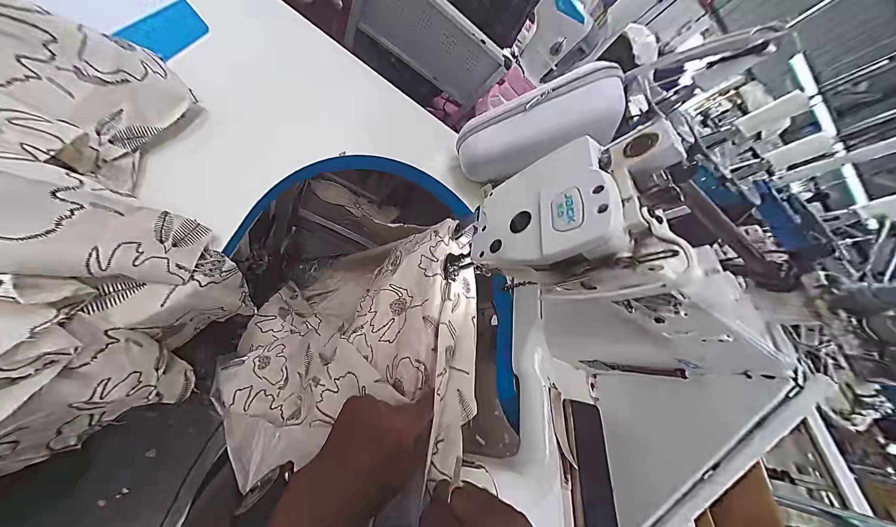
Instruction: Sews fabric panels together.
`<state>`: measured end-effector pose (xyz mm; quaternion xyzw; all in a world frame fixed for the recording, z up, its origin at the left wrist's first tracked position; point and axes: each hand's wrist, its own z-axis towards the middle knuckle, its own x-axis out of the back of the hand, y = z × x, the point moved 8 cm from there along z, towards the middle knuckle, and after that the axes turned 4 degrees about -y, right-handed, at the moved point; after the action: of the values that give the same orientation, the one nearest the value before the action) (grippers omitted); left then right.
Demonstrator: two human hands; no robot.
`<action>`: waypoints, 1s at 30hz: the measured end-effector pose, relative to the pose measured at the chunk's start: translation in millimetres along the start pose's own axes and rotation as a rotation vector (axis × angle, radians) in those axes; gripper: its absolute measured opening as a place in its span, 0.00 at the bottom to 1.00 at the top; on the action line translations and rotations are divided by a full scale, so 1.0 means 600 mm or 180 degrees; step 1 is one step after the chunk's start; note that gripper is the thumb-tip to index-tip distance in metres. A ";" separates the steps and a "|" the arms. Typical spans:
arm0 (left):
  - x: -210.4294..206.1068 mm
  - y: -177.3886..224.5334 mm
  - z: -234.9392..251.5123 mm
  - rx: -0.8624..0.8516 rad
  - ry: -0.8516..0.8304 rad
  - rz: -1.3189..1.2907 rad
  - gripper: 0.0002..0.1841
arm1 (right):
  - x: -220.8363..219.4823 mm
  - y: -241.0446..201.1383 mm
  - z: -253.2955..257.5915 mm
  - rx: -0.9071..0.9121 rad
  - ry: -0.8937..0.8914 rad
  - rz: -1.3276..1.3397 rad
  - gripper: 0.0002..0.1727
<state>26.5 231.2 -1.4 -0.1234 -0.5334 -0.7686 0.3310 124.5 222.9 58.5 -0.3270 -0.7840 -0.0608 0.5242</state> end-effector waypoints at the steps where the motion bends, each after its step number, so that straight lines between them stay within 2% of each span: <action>1: -0.005 0.000 -0.003 -0.0035 -0.0014 -0.0067 0.12 | 0.004 0.005 0.003 -0.0097 -0.0038 -0.0002 0.10; 3: -0.017 -0.001 -0.011 -0.0072 -0.0032 -0.0253 0.10 | 0.019 -0.002 -0.001 -0.0261 -0.0002 -0.0150 0.11; 6: -0.018 -0.013 0.009 -0.0038 0.0031 -0.0330 0.12 | 0.018 0.004 0.008 -0.0377 -0.0024 -0.0264 0.12; 9: -0.019 -0.017 0.020 0.0045 -0.0244 -0.0348 0.15 | 0.008 0.012 0.007 -0.0434 -0.0004 -0.0302 0.11; 12: -0.020 -0.023 0.020 -0.0044 -0.0350 -0.0428 0.14 | 0.031 0.003 0.011 -0.0604 0.0196 -0.0596 0.10; 17: -0.013 -0.026 0.039 -0.0120 -0.0118 -0.0488 0.15 | 0.031 0.014 0.019 -0.0604 0.0025 -0.0752 0.10; 21: -0.007 -0.016 0.043 -0.0294 -0.0114 -0.0342 0.11 | 0.055 0.007 0.031 -0.0600 0.0383 -0.1006 0.10; 24: -0.003 -0.022 0.040 -0.0342 -0.0028 -0.0219 0.11 | 0.034 0.016 0.037 -0.0402 0.0383 -0.0671 0.08; 26: -0.006 -0.028 0.043 -0.0335 0.0023 -0.0212 0.13 | 0.028 0.027 0.035 -0.0543 0.0502 -0.0564 0.09; 30: -0.003 -0.014 0.047 -0.0425 0.0165 -0.0098 0.13 | 0.058 0.011 0.035 -0.0721 0.1028 -0.0981 0.08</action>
<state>17.6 259.3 2.7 -0.1170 -0.4741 -0.8104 0.3239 103.3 252.7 77.3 -0.2463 -0.7189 -0.2788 0.5872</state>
